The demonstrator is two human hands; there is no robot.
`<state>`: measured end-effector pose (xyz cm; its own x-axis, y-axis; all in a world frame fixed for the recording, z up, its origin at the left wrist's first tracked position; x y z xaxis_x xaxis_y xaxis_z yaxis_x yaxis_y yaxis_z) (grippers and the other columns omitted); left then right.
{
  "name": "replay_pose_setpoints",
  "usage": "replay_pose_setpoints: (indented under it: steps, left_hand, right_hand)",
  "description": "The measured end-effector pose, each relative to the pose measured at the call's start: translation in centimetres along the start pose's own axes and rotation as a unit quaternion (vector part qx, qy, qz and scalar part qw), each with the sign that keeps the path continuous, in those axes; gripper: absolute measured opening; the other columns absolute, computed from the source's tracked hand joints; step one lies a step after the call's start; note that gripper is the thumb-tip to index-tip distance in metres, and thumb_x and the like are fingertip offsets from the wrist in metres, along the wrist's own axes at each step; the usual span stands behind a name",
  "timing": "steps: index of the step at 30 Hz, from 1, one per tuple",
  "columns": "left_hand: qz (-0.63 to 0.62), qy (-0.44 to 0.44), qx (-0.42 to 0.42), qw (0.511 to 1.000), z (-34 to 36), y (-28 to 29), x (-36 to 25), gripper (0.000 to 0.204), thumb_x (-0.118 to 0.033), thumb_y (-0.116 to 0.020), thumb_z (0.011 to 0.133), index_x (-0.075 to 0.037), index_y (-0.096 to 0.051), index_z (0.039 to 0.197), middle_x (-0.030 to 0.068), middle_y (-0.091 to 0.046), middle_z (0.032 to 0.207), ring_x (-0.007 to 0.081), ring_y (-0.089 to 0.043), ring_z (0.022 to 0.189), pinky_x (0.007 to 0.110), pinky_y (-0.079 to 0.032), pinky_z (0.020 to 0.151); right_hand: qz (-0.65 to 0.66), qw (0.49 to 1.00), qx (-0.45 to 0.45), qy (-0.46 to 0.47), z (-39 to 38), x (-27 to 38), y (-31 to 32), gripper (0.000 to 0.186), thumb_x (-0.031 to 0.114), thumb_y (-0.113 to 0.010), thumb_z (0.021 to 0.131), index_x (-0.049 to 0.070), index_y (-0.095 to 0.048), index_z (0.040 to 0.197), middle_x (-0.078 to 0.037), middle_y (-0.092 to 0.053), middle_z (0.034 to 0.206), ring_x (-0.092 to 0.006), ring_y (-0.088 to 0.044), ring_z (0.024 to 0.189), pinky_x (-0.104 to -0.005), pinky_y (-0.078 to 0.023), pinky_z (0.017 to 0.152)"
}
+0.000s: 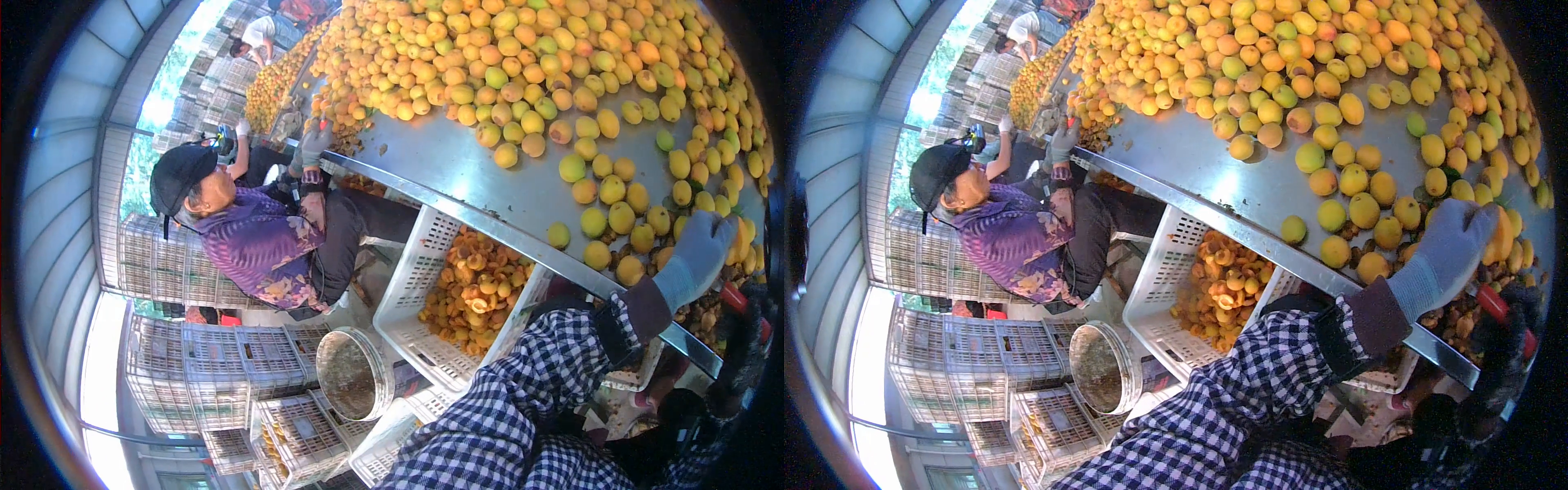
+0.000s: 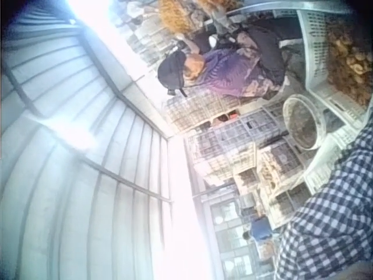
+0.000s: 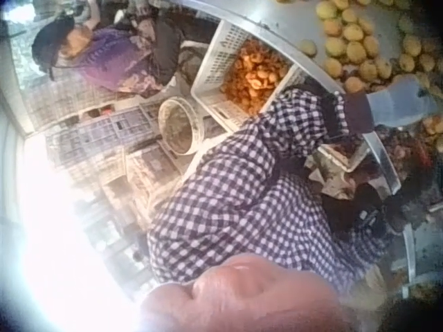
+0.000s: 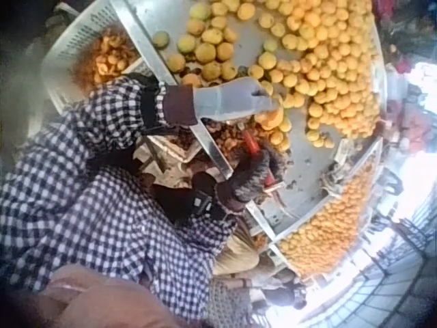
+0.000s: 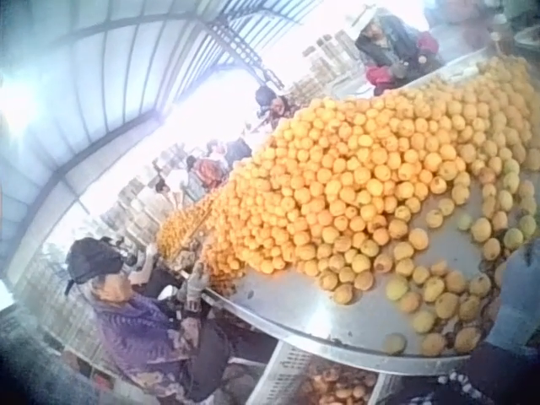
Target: The person processes apricots by picking them up, cutting them open to remove the pits, and placing the fruit into a crate. They discard the pits onto the table and occasionally pull more apricots from a large pile to continue.
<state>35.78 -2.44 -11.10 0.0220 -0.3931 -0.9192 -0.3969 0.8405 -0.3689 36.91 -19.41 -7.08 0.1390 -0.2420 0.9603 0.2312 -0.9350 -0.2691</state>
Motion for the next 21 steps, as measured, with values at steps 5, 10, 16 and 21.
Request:
replay_pose_setpoints:
  steps: [5, 10, 16, 21]
  left_hand:
    - [0.595, -0.247, 0.035, 0.764, -0.1, -0.9, -1.9, 0.029, -0.02, -0.052, 0.083, 0.001, -0.052, 0.102, 0.0191, -0.058, 0.097, 0.036, -0.054, 0.087, 0.045, -0.042, 0.075]
    - [-0.13, 0.041, -0.086, 0.987, -1.6, 3.9, -5.5, 0.031, -0.027, -0.043, 0.093, -0.003, -0.051, 0.111, 0.0071, -0.057, 0.097, 0.0128, -0.056, 0.087, 0.028, -0.047, 0.078]
    - [0.201, -0.123, -0.028, 0.971, -0.7, 1.7, -6.2, 0.041, -0.037, -0.043, 0.092, 0.0, -0.05, 0.109, 0.0082, -0.058, 0.085, 0.0133, -0.057, 0.07, 0.024, -0.05, 0.059]
    - [0.118, -0.034, -0.178, 0.976, -0.1, 2.1, -4.4, 0.047, -0.042, -0.042, 0.092, 0.003, -0.055, 0.1, 0.0059, -0.057, 0.073, 0.0148, -0.055, 0.063, 0.026, -0.045, 0.054]
  right_hand:
    - [-0.359, 0.887, 0.017, 0.291, -5.0, 2.4, -5.9, 0.024, 0.003, -0.061, 0.079, 0.0, -0.058, 0.102, -0.009, -0.06, 0.09, -0.0184, -0.057, 0.089, -0.0315, -0.047, 0.079]
    - [0.08, 0.991, 0.062, -0.085, -0.5, 0.7, -6.2, 0.019, 0.012, -0.063, 0.082, -0.002, -0.06, 0.094, -0.009, -0.061, 0.085, -0.0168, -0.061, 0.069, -0.0279, -0.052, 0.054]
    - [-0.04, 0.991, 0.088, -0.088, -0.6, 2.1, -4.1, 0.029, 0.018, -0.063, 0.081, -0.004, -0.054, 0.098, -0.013, -0.063, 0.084, -0.0201, -0.063, 0.058, -0.0286, -0.055, 0.051]
    - [-0.312, 0.865, 0.196, 0.342, -2.4, 3.3, -6.2, 0.035, 0.01, -0.071, 0.074, -0.002, -0.053, 0.102, -0.016, -0.061, 0.087, -0.0257, -0.063, 0.072, -0.0334, -0.052, 0.061]
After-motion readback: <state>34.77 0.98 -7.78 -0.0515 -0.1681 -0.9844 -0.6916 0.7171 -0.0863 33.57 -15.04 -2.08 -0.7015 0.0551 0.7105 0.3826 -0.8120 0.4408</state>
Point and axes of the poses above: each hand's wrist, its own z-axis towards the middle knuckle, its own y-axis out of the back of the hand, x = y × z, the point moved 6 cm from there along z, towards the middle knuckle
